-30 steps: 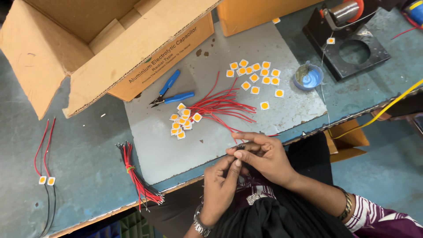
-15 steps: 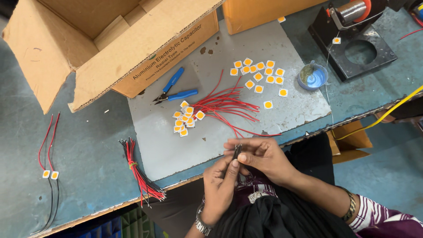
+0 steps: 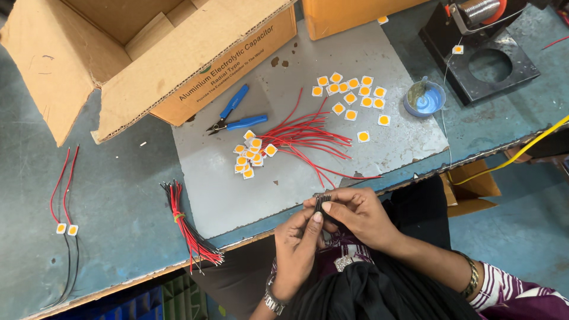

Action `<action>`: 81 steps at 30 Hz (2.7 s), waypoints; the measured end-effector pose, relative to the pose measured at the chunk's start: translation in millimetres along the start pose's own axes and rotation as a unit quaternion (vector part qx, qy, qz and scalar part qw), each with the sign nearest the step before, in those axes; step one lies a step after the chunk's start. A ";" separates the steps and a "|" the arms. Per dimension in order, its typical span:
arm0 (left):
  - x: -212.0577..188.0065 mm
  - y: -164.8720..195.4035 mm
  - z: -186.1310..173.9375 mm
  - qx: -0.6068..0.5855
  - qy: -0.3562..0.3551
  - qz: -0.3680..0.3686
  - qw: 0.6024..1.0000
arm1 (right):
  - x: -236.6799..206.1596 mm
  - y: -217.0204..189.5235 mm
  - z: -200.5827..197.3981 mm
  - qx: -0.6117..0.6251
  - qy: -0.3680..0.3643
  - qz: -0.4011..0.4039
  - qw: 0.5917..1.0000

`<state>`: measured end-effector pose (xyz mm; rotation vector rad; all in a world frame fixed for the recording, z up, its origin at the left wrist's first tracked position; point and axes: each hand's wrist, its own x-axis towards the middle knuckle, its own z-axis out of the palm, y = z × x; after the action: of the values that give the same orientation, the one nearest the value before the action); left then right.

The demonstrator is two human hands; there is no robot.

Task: The person strips the ends of red and black wires with pliers, dips the stripped ends into a small container of soldering paste, and uses a soldering iron to solder the wires onto the pads of small square LED chips on the workbench, setting finished LED chips aside as they are completed.

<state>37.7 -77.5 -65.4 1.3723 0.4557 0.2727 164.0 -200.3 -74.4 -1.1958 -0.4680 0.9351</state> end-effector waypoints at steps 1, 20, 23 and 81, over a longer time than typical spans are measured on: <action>0.0 -0.2 -0.3 0.003 0.000 0.001 1.000 | -0.2 0.4 0.7 0.006 0.001 0.006 1.000; -5.4 16.3 0.8 0.229 0.085 0.210 0.947 | 0.8 2.6 5.2 0.025 0.017 -0.021 0.999; -4.6 18.0 1.1 0.223 0.088 0.130 0.962 | -0.1 3.6 6.8 0.025 0.022 -0.019 0.999; -5.8 -9.0 -15.8 -0.038 0.039 0.051 0.997 | 10.3 2.8 31.8 0.037 0.038 0.006 0.999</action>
<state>24.6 -67.9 -75.4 1.3152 0.4350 0.4248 145.0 -173.4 -68.0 -1.1643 -0.3633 0.9075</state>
